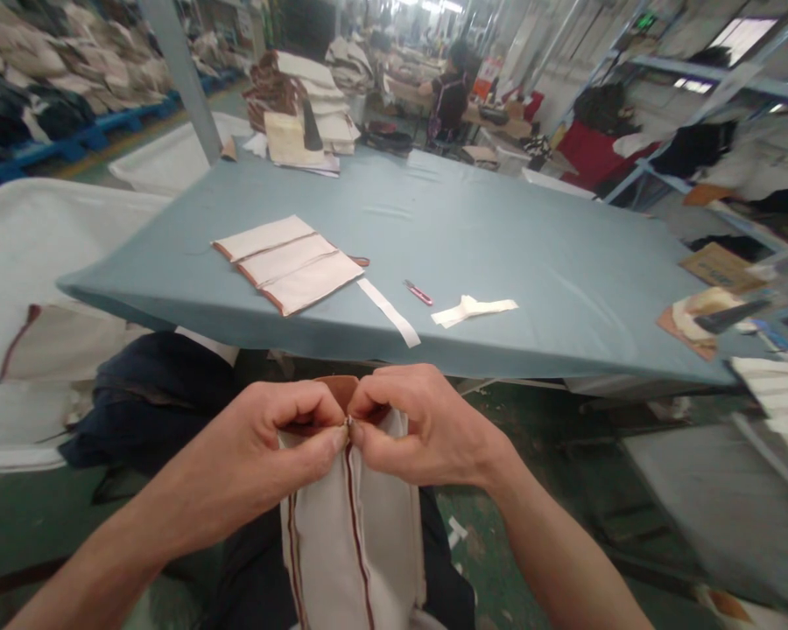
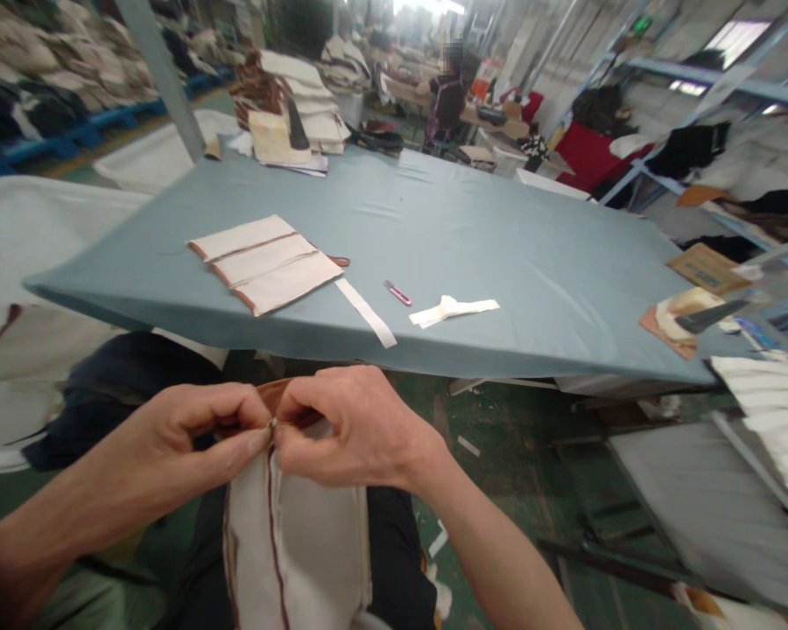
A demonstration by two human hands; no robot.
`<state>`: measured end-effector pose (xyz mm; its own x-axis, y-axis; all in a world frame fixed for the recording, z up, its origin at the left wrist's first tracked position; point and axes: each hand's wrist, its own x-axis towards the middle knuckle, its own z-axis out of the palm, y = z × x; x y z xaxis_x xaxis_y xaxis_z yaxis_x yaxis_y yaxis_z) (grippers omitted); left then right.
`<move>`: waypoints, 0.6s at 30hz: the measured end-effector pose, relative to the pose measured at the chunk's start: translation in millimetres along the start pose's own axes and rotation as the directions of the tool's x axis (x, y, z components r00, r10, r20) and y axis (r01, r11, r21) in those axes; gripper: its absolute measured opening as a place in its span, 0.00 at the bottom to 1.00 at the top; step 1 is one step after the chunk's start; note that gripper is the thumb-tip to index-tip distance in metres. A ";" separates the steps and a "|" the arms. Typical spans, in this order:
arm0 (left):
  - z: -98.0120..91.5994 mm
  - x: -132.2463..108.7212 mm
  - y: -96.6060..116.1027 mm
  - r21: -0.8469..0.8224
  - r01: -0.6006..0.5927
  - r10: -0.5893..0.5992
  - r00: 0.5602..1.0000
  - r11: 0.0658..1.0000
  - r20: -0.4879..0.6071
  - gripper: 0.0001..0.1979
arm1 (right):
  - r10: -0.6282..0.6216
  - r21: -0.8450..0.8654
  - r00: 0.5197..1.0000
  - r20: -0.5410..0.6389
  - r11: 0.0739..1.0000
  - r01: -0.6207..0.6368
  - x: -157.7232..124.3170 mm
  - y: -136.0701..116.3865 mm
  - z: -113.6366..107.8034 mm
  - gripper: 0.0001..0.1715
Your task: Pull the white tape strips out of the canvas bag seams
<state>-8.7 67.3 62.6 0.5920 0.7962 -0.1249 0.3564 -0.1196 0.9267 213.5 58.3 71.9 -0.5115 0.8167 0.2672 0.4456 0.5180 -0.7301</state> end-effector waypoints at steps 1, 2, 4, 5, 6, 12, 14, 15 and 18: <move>1.0 -0.5 1.3 0.018 -0.007 0.007 1.000 1.000 -0.018 0.11 | -0.008 -0.054 1.000 -0.005 0.999 0.008 0.1 -1.5 -0.4 0.07; 1.9 -0.8 2.6 0.032 -0.015 0.016 0.999 0.999 -0.039 0.11 | -0.012 -0.102 1.000 -0.007 0.995 0.011 0.4 -2.5 -0.6 0.07; 3.0 -1.1 4.3 0.043 -0.024 0.027 0.997 0.999 -0.073 0.12 | -0.005 -0.146 1.000 0.000 0.989 0.005 1.4 -2.3 0.1 0.08; 3.1 -1.2 4.2 0.037 -0.023 0.026 0.996 0.999 -0.085 0.13 | 0.006 -0.125 1.000 0.002 0.992 -0.006 2.1 -1.1 1.2 0.08; 2.8 -1.3 3.2 0.023 -0.015 0.017 0.996 1.000 -0.089 0.13 | 0.024 -0.075 1.000 0.003 0.997 -0.024 2.7 0.9 2.6 0.08; 0.0 -0.9 -13.7 -0.182 0.082 -0.078 0.996 0.980 0.029 0.15 | 0.177 0.250 0.980 0.086 0.949 -0.193 2.3 12.2 11.0 0.08; 0.2 0.0 -16.9 -0.234 0.102 -0.089 0.994 0.967 0.067 0.15 | 0.168 0.284 0.979 0.111 0.939 -0.194 1.6 11.2 10.3 0.08; 0.5 0.5 -17.3 -0.246 0.108 -0.093 0.993 0.963 0.072 0.15 | 0.165 0.287 0.980 0.111 0.939 -0.190 1.3 10.0 9.6 0.09; 0.6 1.8 -15.7 -0.246 0.120 -0.103 0.991 0.962 0.082 0.15 | 0.160 0.258 0.984 0.082 0.950 -0.176 0.3 6.5 7.8 0.09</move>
<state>-12.8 70.2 47.6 0.6092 0.7532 -0.2480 0.2364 0.1261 0.9634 210.5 60.0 62.4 -0.4923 0.8653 0.0940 0.3238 0.2823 -0.9030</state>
